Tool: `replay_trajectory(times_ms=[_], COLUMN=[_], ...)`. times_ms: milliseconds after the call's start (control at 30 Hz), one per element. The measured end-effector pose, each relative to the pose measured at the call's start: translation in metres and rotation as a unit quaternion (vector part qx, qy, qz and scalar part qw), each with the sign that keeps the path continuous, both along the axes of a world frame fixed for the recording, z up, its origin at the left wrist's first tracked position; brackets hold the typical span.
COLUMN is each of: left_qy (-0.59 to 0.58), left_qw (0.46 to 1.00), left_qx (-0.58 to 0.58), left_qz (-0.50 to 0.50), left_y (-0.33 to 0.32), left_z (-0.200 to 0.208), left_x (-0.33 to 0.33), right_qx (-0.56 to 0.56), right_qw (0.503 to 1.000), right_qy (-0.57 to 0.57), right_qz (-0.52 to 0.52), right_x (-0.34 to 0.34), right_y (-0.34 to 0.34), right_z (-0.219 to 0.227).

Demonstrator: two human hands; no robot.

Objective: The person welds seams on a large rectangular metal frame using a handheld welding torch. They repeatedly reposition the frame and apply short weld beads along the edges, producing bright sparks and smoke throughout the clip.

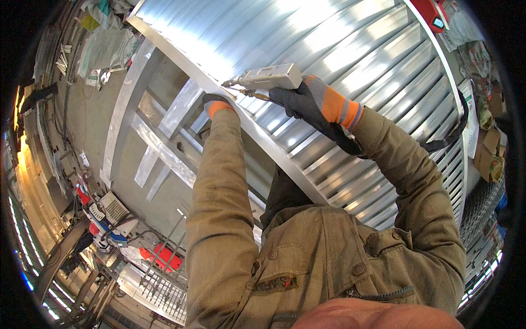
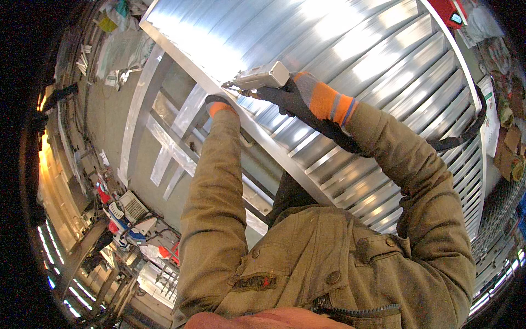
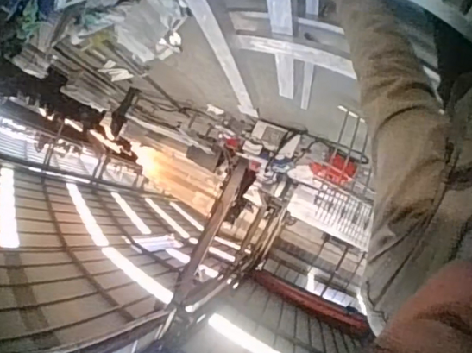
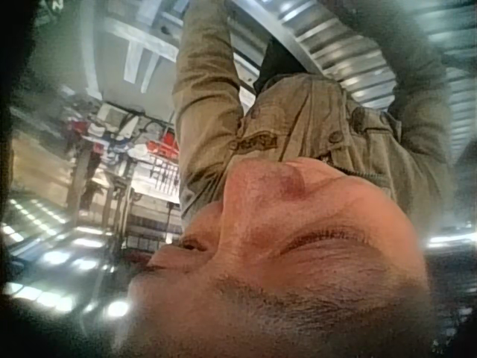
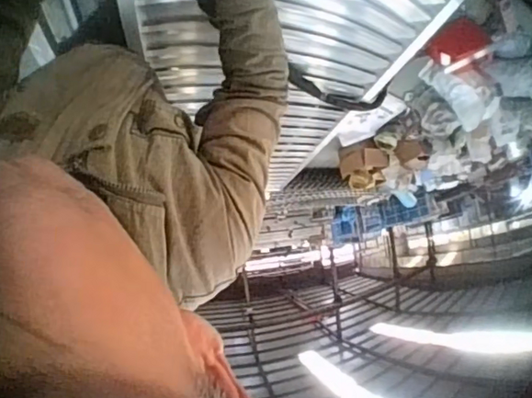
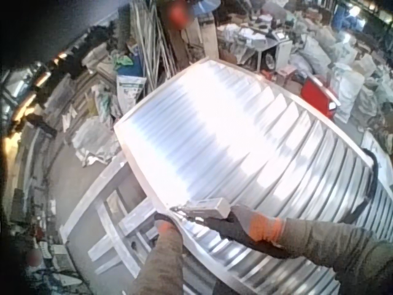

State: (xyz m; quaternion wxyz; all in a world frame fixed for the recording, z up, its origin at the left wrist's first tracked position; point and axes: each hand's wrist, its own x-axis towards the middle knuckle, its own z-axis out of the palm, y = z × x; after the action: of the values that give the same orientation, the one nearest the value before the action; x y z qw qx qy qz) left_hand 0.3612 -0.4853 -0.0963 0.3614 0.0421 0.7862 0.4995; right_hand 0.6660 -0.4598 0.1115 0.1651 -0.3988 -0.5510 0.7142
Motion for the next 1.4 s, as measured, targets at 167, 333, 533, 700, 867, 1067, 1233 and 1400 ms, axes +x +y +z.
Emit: replay_trajectory(times_ms=[167, 333, 533, 700, 867, 1067, 1233, 1400], left_qy=[-0.036, -0.047, -0.045, -0.025, -0.072, -0.096, -0.074, -0.055], left_qw=[0.999, 0.997, 0.997, 0.999, 0.997, 0.989, 0.996, 0.997], left_qx=[0.018, 0.026, 0.027, -0.007, 0.038, 0.109, 0.051, 0.048], left_qz=[0.024, 0.062, 0.054, 0.028, 0.014, 0.019, 0.02, 0.026], left_y=[0.003, 0.003, 0.002, 0.003, 0.008, 0.005, 0.007, 0.005], left_z=[0.006, 0.0, 0.011, 0.013, 0.016, 0.04, 0.039, 0.025], left_x=[0.004, 0.002, 0.008, 0.008, 0.007, 0.024, 0.022, 0.016], right_qx=[0.011, -0.002, 0.013, 0.038, 0.06, 0.011, 0.005, 0.004], right_qw=[1.0, 0.999, 0.998, 0.995, 0.997, 0.997, 0.997, 0.999], right_qy=[-0.021, -0.038, -0.057, -0.087, -0.052, -0.07, -0.069, -0.049], right_qz=[0.008, 0.014, 0.016, 0.03, 0.015, 0.026, 0.025, 0.004], right_x=[-0.001, -0.004, -0.005, -0.004, -0.011, -0.011, -0.012, -0.011], right_y=[0.003, 0.002, 0.001, 0.001, 0.002, 0.002, 0.003, 0.001], right_z=[0.0, -0.005, -0.009, -0.021, -0.027, -0.016, -0.014, -0.017])
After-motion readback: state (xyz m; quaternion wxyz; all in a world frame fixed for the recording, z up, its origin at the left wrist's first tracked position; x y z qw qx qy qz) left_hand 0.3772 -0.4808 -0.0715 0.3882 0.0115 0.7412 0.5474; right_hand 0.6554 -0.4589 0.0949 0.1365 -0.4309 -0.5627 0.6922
